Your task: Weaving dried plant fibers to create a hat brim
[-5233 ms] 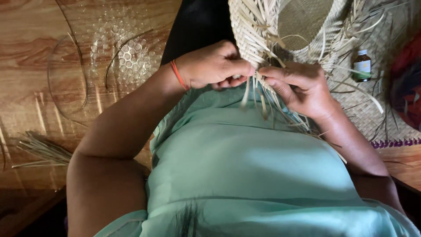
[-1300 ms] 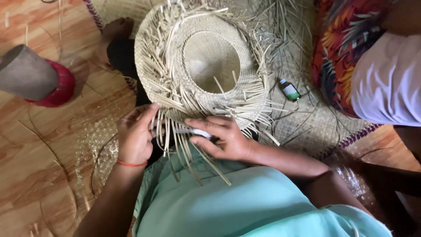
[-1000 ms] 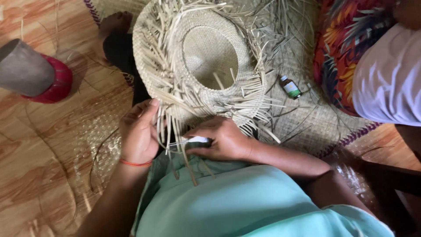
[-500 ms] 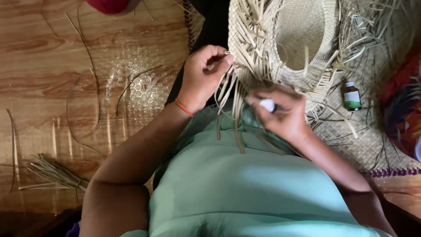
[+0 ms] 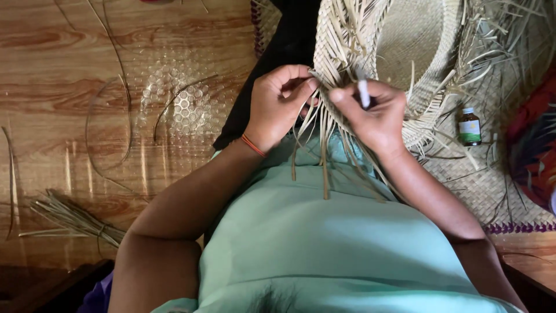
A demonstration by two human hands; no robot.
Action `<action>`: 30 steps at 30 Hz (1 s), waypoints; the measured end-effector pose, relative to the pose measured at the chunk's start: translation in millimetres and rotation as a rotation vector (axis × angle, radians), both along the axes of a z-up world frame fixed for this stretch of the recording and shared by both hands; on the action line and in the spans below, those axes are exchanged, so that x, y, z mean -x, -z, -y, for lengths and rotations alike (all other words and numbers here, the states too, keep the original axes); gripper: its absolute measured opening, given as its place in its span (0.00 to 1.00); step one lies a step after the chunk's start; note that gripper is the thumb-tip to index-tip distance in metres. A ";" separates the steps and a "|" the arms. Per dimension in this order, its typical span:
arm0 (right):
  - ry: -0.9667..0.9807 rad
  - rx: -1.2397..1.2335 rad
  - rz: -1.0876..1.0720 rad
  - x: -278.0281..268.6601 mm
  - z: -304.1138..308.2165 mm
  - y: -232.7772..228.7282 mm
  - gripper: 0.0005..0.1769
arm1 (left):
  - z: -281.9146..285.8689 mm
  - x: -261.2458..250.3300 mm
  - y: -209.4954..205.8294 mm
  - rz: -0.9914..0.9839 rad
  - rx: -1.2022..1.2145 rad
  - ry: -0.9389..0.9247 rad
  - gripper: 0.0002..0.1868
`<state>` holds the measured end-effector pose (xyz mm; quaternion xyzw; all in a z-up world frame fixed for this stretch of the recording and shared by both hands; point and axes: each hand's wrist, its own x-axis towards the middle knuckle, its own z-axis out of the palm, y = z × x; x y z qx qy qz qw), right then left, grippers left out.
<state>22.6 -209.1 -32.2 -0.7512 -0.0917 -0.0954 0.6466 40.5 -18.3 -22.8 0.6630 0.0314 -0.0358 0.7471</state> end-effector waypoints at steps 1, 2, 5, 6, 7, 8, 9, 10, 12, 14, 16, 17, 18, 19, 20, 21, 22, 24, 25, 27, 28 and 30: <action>-0.001 -0.002 -0.002 -1.5 -0.8 0.0 0.09 | -3.4 0.1 -1.6 -0.002 -0.002 -0.001 0.09; 0.008 0.026 -0.045 -3.1 -1.4 -0.3 0.09 | -6.6 0.1 -3.5 -0.016 -0.015 0.000 0.11; 0.026 0.045 -0.113 -5.9 -8.3 -6.4 0.09 | -16.7 -1.3 -15.0 -0.087 -0.042 0.012 0.13; 0.034 0.038 -0.143 -5.2 -11.7 -9.0 0.09 | -20.4 -0.9 -19.5 -0.148 -0.054 0.021 0.15; 0.034 0.037 -0.146 -4.6 -12.9 -5.7 0.09 | -21.4 -3.5 -15.2 -0.150 -0.056 0.022 0.15; 0.036 0.040 -0.160 -4.0 -14.3 -2.5 0.09 | -22.6 -6.1 -10.9 -0.192 -0.053 0.042 0.15; 0.035 0.043 -0.172 -4.2 -15.7 0.3 0.10 | -23.8 -9.0 -7.2 -0.232 -0.050 0.061 0.15; 0.034 0.042 -0.173 -4.4 -15.1 1.2 0.10 | -23.7 -10.1 -13.0 -0.232 -0.052 0.060 0.15; 0.033 0.054 -0.171 -5.3 -14.8 3.1 0.10 | -24.3 -12.8 -24.3 -0.261 -0.139 0.090 0.14; 0.021 0.071 -0.164 -4.1 -13.3 2.9 0.10 | -29.7 -16.6 -25.9 -0.240 -0.194 0.146 0.13; 0.012 0.085 -0.157 -2.3 -11.5 0.2 0.09 | -36.8 -23.3 -34.1 -0.219 -0.250 0.205 0.12; -0.055 0.135 -0.135 -2.1 -9.9 -2.9 0.07 | -40.6 -29.0 -41.4 -0.263 -0.334 0.345 0.11; -0.121 0.185 -0.111 -2.3 -8.2 -6.1 0.05 | -44.5 -35.0 -48.9 -0.305 -0.416 0.488 0.09; -0.121 0.184 -0.111 -1.6 -7.8 -7.2 0.05 | -46.6 -39.3 -46.0 -0.305 -0.417 0.487 0.09; -0.125 0.205 -0.106 -0.6 -7.5 -8.7 0.05 | -48.8 -43.4 -43.5 -0.402 -0.317 0.534 0.09; -0.129 0.225 -0.096 -1.1 -8.0 -10.6 0.04 | -51.9 -48.5 -42.1 -0.493 -0.219 0.577 0.09; -0.129 0.224 -0.089 -0.4 -9.7 -9.9 0.04 | -50.3 -47.9 -44.2 -0.487 -0.222 0.575 0.09; -0.030 0.135 -0.218 0.2 -12.0 -8.6 0.05 | -45.8 -48.6 -48.2 -0.631 -0.221 0.464 0.27; -0.028 0.135 -0.211 -0.7 -12.6 -7.5 0.05 | -44.0 -46.7 -50.0 -0.623 -0.224 0.465 0.27; -0.024 0.135 -0.217 -3.1 -13.9 -4.9 0.04 | -40.7 -43.2 -53.2 -0.643 -0.256 0.405 0.28; -0.021 0.134 -0.211 -4.3 -14.0 -3.6 0.04 | -38.1 -36.6 -45.4 -0.637 -0.259 0.406 0.28; -0.023 0.119 -0.210 -4.8 -14.7 -0.6 0.04 | -33.7 -21.8 -29.2 -0.374 -0.292 0.278 0.21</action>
